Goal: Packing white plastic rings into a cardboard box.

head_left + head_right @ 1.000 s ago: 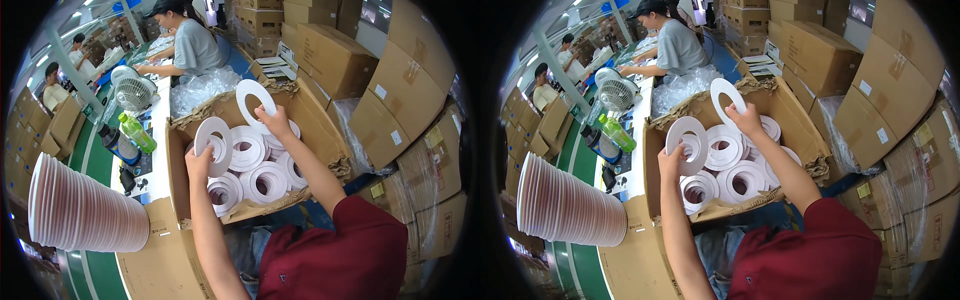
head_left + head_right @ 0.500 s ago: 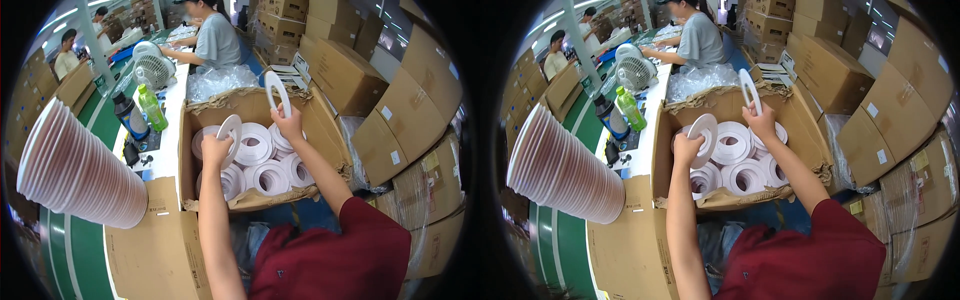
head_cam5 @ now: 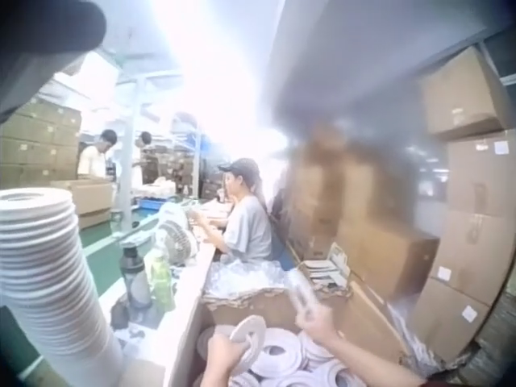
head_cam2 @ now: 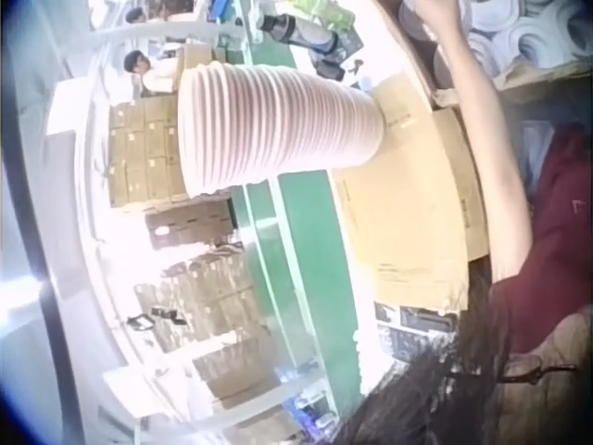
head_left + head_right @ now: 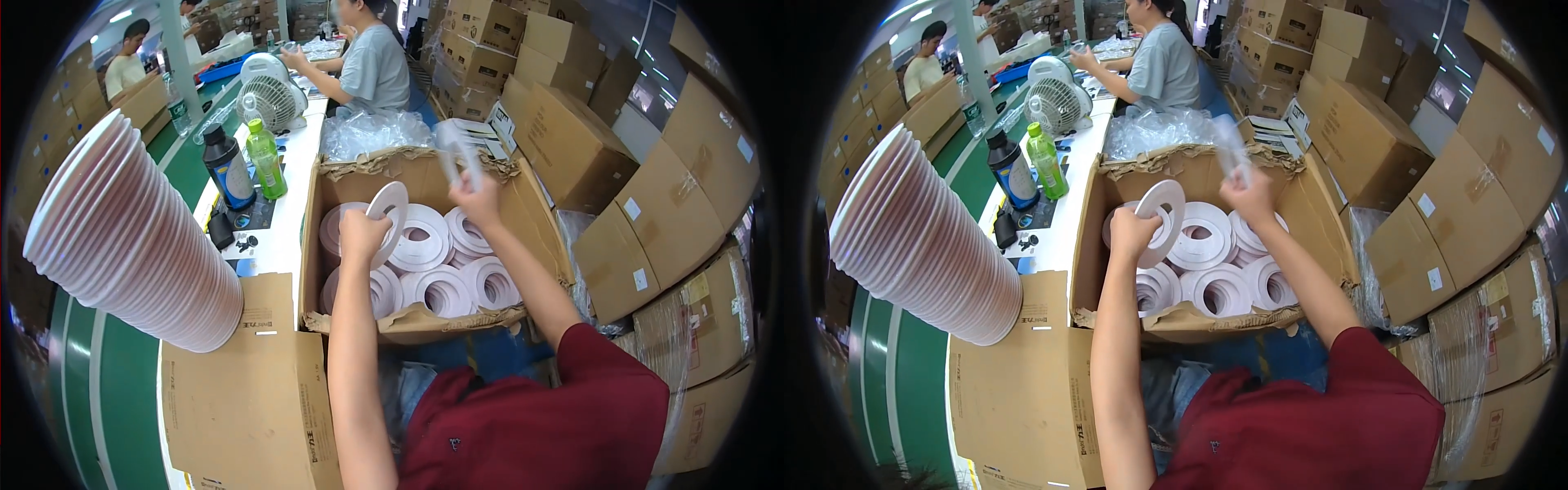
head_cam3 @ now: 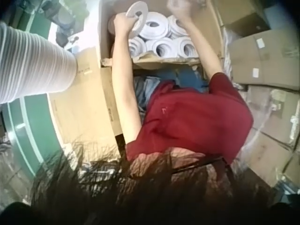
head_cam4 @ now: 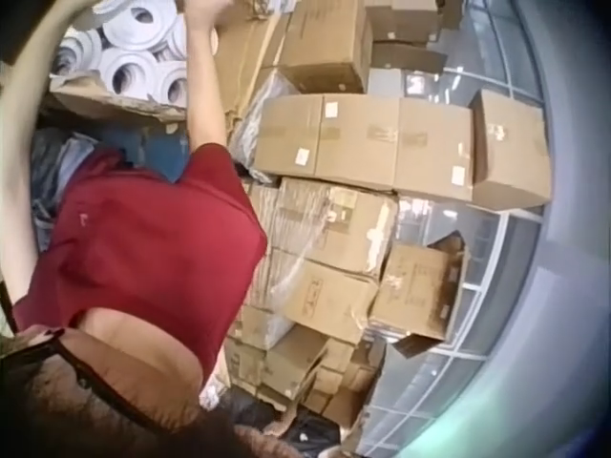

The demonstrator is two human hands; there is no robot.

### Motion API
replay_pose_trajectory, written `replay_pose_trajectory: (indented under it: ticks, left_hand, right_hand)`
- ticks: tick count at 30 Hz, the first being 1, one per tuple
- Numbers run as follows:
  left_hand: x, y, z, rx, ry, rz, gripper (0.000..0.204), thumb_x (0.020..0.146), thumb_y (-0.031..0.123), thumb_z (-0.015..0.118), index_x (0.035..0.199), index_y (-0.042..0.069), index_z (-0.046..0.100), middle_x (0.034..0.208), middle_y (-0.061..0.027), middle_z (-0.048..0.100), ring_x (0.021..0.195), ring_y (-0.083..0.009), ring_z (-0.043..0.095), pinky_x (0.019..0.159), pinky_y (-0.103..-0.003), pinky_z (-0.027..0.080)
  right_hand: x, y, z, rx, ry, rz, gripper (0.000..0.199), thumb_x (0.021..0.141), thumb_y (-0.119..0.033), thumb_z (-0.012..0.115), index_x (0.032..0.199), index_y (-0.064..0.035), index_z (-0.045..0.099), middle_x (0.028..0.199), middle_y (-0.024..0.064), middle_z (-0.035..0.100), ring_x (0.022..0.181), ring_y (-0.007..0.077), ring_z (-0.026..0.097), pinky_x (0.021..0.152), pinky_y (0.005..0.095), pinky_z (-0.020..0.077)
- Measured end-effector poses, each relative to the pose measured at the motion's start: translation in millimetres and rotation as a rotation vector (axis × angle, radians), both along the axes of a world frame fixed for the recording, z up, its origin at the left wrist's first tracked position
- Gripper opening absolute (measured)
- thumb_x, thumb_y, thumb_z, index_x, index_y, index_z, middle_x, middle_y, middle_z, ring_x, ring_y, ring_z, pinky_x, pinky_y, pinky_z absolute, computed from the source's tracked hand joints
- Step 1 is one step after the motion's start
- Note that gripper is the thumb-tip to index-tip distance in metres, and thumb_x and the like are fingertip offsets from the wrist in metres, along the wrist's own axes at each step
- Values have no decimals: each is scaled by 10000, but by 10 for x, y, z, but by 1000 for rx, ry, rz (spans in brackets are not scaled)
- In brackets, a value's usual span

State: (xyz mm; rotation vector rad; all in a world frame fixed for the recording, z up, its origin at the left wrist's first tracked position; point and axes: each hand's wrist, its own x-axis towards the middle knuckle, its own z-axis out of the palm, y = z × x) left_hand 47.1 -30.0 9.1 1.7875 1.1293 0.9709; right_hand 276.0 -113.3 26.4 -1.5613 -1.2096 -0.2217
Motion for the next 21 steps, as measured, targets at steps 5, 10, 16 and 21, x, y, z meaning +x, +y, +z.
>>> replay_pose_trajectory:
  ticks: [5,10,16,21]
  left_hand:
    - [-30,-26,19,10,144,-28,309,653,201,742,853,-34,721,768,-224,686,733,-322,696,698,-396,533]
    - [-74,-22,-4,57,258,-24,300,654,197,738,861,-20,728,786,-225,689,752,-320,698,725,-394,535]
    - [-128,-26,62,5,267,-10,271,670,184,717,876,9,738,808,-234,682,778,-343,687,753,-402,535]
    - [-52,-34,108,63,228,-26,283,668,178,700,890,8,735,800,-224,684,763,-339,687,744,-402,538]
  right_hand:
    - [53,6,-70,-88,-99,217,140,687,-102,729,717,-58,599,577,2,564,548,76,519,526,270,442]
    - [181,-57,-134,-137,-415,393,110,694,-127,712,714,-50,637,623,66,620,556,143,590,541,304,469]
    - [21,-130,-125,-312,-366,443,111,698,-129,698,704,-37,637,623,98,620,543,177,602,541,322,477]
    - [54,-190,-140,-271,-219,439,139,729,-134,710,714,-32,617,580,27,572,527,114,529,532,300,452]
